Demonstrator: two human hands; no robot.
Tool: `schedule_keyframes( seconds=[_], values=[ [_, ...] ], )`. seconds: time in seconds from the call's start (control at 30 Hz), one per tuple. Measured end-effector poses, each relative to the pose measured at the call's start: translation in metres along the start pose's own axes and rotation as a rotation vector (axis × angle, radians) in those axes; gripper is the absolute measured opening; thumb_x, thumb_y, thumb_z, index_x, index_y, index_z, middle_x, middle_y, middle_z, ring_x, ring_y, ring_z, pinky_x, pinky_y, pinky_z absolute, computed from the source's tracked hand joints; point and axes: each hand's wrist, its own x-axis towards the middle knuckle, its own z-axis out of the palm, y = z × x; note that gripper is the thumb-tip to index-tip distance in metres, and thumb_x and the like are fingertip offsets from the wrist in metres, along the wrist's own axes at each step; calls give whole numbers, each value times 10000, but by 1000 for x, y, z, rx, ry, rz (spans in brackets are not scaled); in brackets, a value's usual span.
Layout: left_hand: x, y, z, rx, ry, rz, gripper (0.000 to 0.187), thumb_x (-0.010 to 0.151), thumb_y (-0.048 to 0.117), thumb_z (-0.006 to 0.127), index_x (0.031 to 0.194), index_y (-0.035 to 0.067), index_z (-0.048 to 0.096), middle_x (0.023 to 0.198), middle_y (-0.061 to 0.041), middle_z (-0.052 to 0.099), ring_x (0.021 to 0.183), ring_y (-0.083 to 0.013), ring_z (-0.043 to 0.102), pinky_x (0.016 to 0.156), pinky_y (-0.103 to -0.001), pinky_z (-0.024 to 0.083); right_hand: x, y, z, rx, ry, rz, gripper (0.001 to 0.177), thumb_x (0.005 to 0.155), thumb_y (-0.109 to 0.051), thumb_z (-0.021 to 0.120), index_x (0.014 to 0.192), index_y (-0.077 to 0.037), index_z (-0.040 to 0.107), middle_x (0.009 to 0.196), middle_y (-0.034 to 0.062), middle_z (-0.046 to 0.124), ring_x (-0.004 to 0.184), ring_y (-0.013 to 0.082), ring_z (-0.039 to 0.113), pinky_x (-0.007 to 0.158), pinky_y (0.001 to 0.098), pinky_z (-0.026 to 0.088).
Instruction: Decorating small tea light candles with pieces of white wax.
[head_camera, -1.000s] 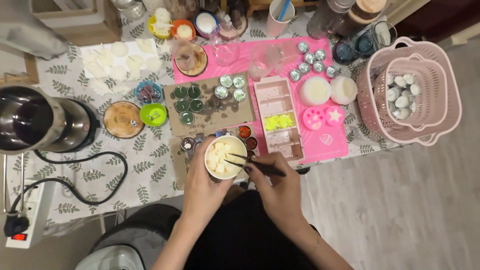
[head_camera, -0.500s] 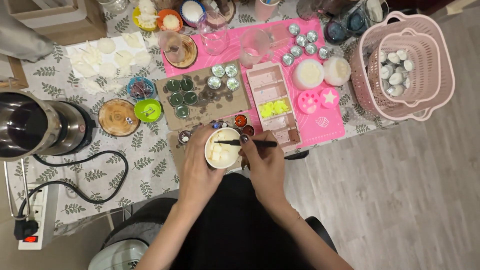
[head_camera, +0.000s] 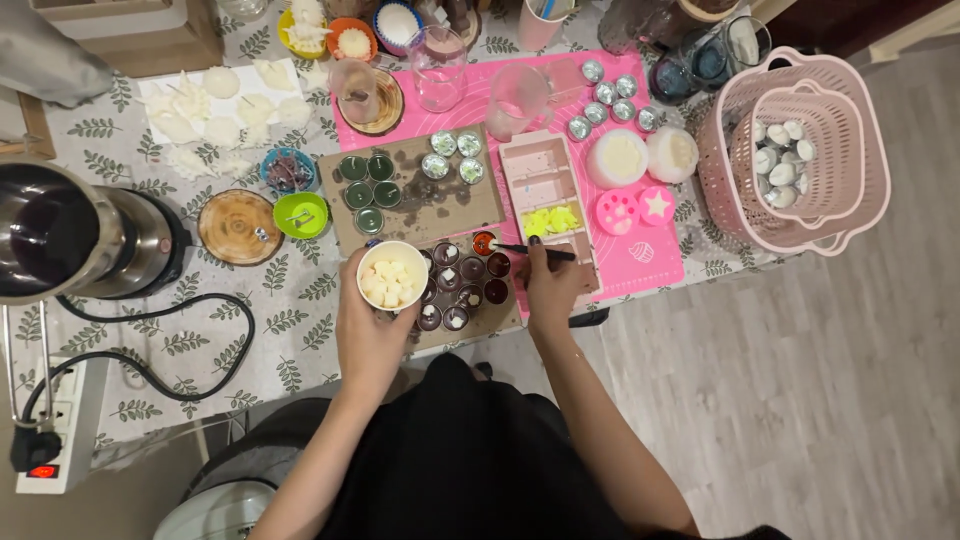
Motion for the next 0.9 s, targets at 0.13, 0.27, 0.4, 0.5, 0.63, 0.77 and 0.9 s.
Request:
schedule_keyframes(
  seconds=[0.13, 0.27, 0.4, 0.5, 0.63, 0.77, 0.9],
  values=[
    [0, -2, -5, 28, 12, 61, 802, 755, 104, 837, 1437, 69, 417, 1329, -173, 624, 1241, -320, 635, 1000, -412, 509, 11, 13, 8, -98, -8, -16, 272, 1000, -167, 649, 826, 41, 633, 689, 69, 657, 565, 120, 571, 519, 288, 452],
    [0, 0, -3, 75, 1, 60, 821, 753, 124, 849, 1443, 70, 409, 1332, -172, 619, 1234, -316, 631, 987, -418, 510, 17, 18, 17, -2, 14, 32, 210, 965, -181, 670, 887, -4, 589, 706, 59, 672, 569, 112, 578, 520, 280, 466],
    [0, 9, -1, 48, -23, 67, 804, 763, 111, 837, 1447, 74, 418, 1331, -170, 624, 1236, -311, 643, 988, -407, 522, 14, 13, 19, -86, 37, 34, 215, 961, -186, 675, 886, -7, 582, 701, 58, 660, 561, 115, 576, 508, 283, 455],
    [-1, 13, -2, 41, -12, 88, 812, 749, 111, 847, 1442, 79, 424, 1319, -164, 636, 1220, -307, 658, 984, -400, 533, 6, 11, 15, -71, 14, 43, 221, 965, -181, 683, 879, -7, 576, 696, 67, 648, 546, 120, 550, 489, 288, 428],
    [0, 14, -5, 41, -27, 92, 833, 731, 100, 853, 1442, 75, 419, 1300, -165, 644, 1212, -309, 659, 985, -406, 528, -13, 8, 12, -65, -28, 96, 202, 957, -187, 690, 897, -15, 602, 707, 56, 658, 572, 104, 577, 514, 272, 443],
    [-1, 12, -6, 32, -30, 107, 801, 758, 101, 838, 1441, 79, 421, 1310, -162, 642, 1223, -302, 662, 983, -401, 539, -17, 18, 10, -106, -45, 129, 213, 950, -186, 677, 907, 9, 602, 697, 70, 667, 550, 127, 581, 501, 291, 434],
    [-3, 10, -4, 28, -45, 82, 826, 740, 105, 842, 1444, 83, 410, 1315, -162, 634, 1218, -303, 656, 972, -405, 538, -18, 25, 14, -191, -35, 121, 224, 949, -193, 676, 909, 27, 670, 714, 60, 694, 580, 122, 617, 547, 279, 497]
  ],
)
